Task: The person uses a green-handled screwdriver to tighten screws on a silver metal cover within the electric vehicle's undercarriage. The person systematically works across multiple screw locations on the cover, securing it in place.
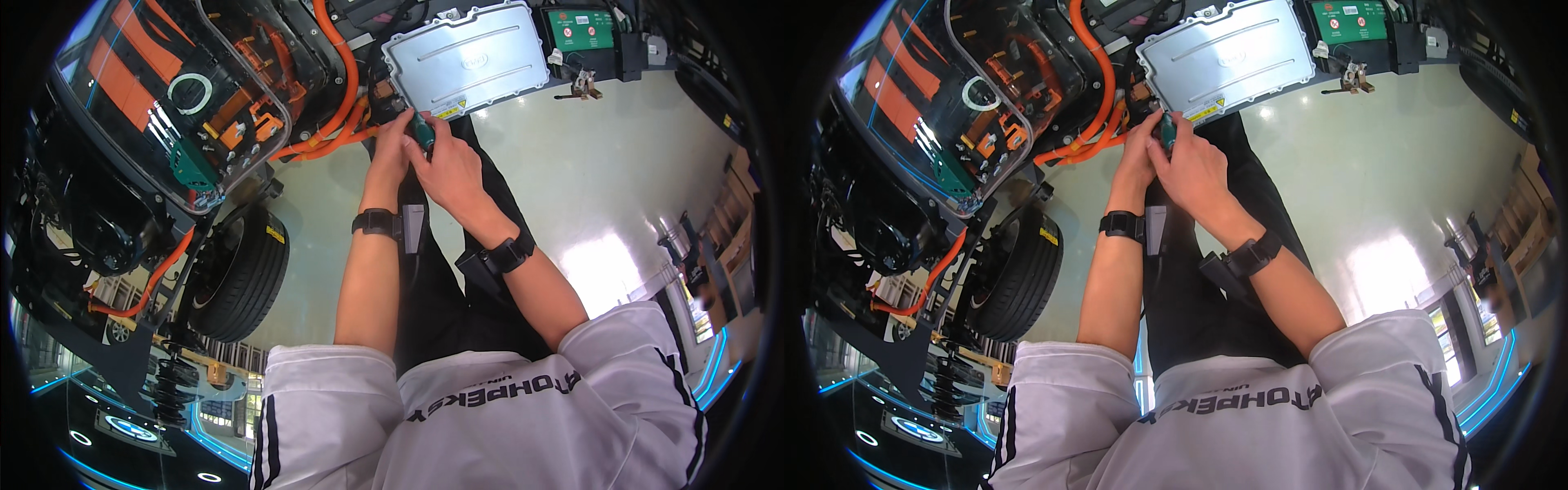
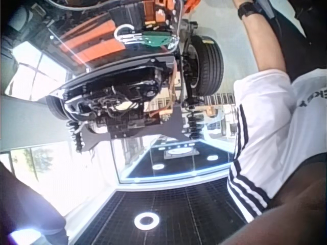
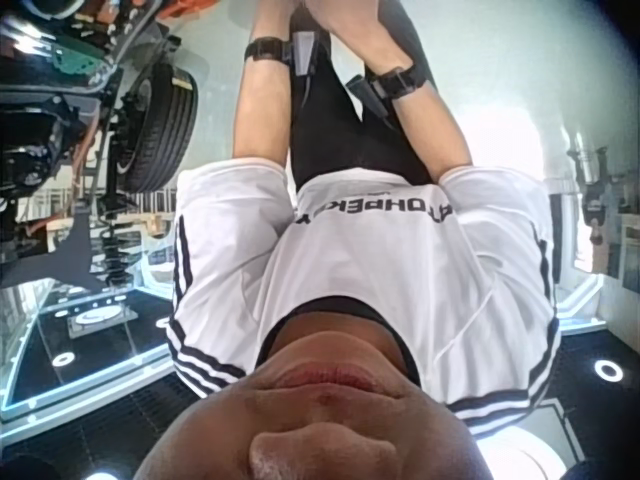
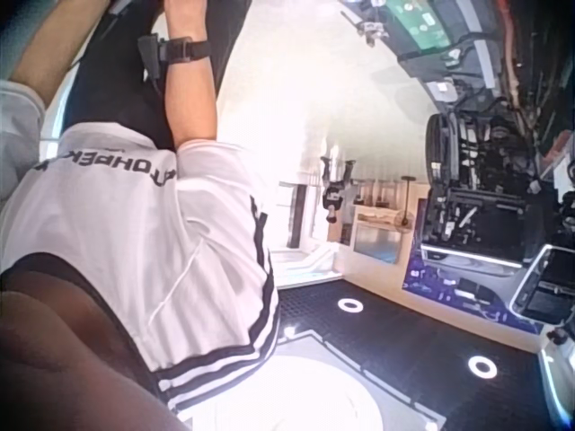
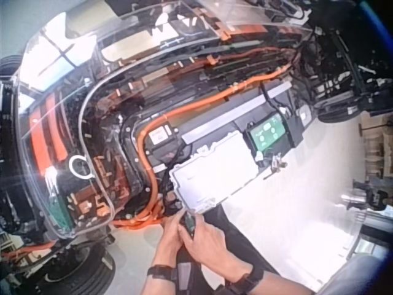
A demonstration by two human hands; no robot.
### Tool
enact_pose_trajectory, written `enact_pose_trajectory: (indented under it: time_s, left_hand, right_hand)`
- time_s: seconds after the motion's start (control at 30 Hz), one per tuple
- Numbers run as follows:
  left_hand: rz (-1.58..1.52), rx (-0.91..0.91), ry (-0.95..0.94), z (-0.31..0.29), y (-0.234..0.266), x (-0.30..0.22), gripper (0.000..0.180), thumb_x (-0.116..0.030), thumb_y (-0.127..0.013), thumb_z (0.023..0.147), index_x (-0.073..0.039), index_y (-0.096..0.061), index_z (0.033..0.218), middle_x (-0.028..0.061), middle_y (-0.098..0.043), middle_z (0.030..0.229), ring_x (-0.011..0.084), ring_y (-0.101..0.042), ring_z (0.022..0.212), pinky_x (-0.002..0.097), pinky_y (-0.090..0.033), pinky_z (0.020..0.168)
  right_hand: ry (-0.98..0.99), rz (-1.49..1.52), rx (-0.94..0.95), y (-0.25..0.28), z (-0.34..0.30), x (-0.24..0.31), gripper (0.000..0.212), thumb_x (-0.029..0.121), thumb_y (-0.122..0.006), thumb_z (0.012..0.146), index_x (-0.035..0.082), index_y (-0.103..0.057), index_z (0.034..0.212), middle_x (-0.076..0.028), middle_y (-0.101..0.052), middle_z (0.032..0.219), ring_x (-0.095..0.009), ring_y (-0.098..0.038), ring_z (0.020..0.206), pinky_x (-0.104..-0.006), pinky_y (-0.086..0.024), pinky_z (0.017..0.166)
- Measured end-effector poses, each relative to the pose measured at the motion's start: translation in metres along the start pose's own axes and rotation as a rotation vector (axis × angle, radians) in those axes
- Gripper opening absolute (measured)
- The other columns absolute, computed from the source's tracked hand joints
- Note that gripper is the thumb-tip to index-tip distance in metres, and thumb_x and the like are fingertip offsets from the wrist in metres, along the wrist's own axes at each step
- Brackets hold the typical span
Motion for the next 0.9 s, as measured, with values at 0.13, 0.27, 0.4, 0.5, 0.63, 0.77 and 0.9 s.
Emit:
enact_pose_trajectory:
  time_s: [0.13, 0.27, 0.4, 0.5, 0.63, 0.77, 0.9]
  left_hand:
    - [0.131, -0.056, -0.001, 0.001, 0.0, 0.001, 0.029, -0.032, -0.062, 0.091, -0.003, -0.065, 0.089, 0.0012, -0.056, 0.072, 0.0109, -0.053, 0.061, 0.0245, -0.044, 0.054]
    - [-0.009, 0.102, -0.06, -0.008, 0.001, -0.002, 0.029, -0.029, -0.061, 0.092, 0.0, -0.064, 0.095, 0.0043, -0.061, 0.079, 0.0127, -0.059, 0.066, 0.026, -0.048, 0.059]
    - [-0.032, 0.079, -0.009, -0.014, -0.003, -0.007, 0.03, -0.027, -0.06, 0.093, 0.003, -0.065, 0.098, 0.0066, -0.064, 0.083, 0.0154, -0.062, 0.071, 0.0278, -0.05, 0.063]
    - [0.079, 0.044, -0.013, -0.01, -0.004, -0.005, 0.032, -0.027, -0.058, 0.094, 0.004, -0.065, 0.099, 0.007, -0.065, 0.085, 0.0166, -0.062, 0.071, 0.0285, -0.051, 0.064]
    - [-0.044, 0.069, -0.037, -0.009, -0.007, -0.002, 0.033, -0.03, -0.059, 0.093, 0.002, -0.065, 0.097, 0.0063, -0.064, 0.084, 0.0152, -0.062, 0.071, 0.0287, -0.05, 0.061]
    - [0.267, -0.028, 0.009, -0.005, -0.002, -0.003, 0.035, -0.034, -0.061, 0.091, 0.0, -0.065, 0.093, 0.0056, -0.064, 0.082, 0.0134, -0.061, 0.069, 0.0273, -0.049, 0.058]
    - [0.158, 0.044, -0.031, -0.004, 0.002, 0.0, 0.038, -0.039, -0.06, 0.091, -0.001, -0.063, 0.09, 0.0048, -0.063, 0.081, 0.013, -0.061, 0.069, 0.0264, -0.049, 0.058]
  right_hand:
    - [0.155, -0.066, -0.047, -0.003, 0.001, -0.014, 0.044, 0.029, -0.059, 0.088, 0.002, -0.052, 0.122, -0.018, -0.067, 0.084, -0.037, -0.066, 0.076, -0.0447, -0.052, 0.067]
    - [-0.012, -0.007, 0.04, 0.002, 0.001, -0.006, 0.045, 0.031, -0.059, 0.089, 0.0, -0.052, 0.121, -0.02, -0.067, 0.088, -0.038, -0.066, 0.078, -0.0445, -0.053, 0.067]
    - [0.001, 0.012, 0.067, 0.0, 0.001, -0.009, 0.049, 0.033, -0.059, 0.089, -0.002, -0.051, 0.123, -0.021, -0.067, 0.088, -0.038, -0.066, 0.079, -0.0445, -0.053, 0.068]
    - [0.095, -0.036, -0.005, 0.0, -0.001, -0.006, 0.049, 0.033, -0.058, 0.09, -0.004, -0.052, 0.122, -0.022, -0.067, 0.09, -0.038, -0.066, 0.08, -0.0443, -0.053, 0.068]
    - [-0.018, 0.002, 0.02, -0.004, 0.001, -0.007, 0.046, 0.031, -0.058, 0.089, -0.003, -0.053, 0.119, -0.022, -0.066, 0.094, -0.038, -0.066, 0.079, -0.0441, -0.053, 0.068]
    - [0.14, -0.064, -0.017, -0.002, -0.003, -0.013, 0.045, 0.032, -0.059, 0.089, -0.002, -0.054, 0.118, -0.022, -0.065, 0.094, -0.038, -0.066, 0.079, -0.0441, -0.053, 0.068]
    - [0.001, 0.016, -0.048, -0.009, -0.003, -0.013, 0.041, 0.029, -0.06, 0.089, 0.0, -0.057, 0.118, -0.019, -0.063, 0.104, -0.036, -0.065, 0.086, -0.0431, -0.052, 0.07]
Point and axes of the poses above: each hand's wrist, its own z-axis towards the middle knuckle, its own y-axis out of the back of the hand, x = y × z, the point moved 1 cm from there along z, towards the middle knuckle
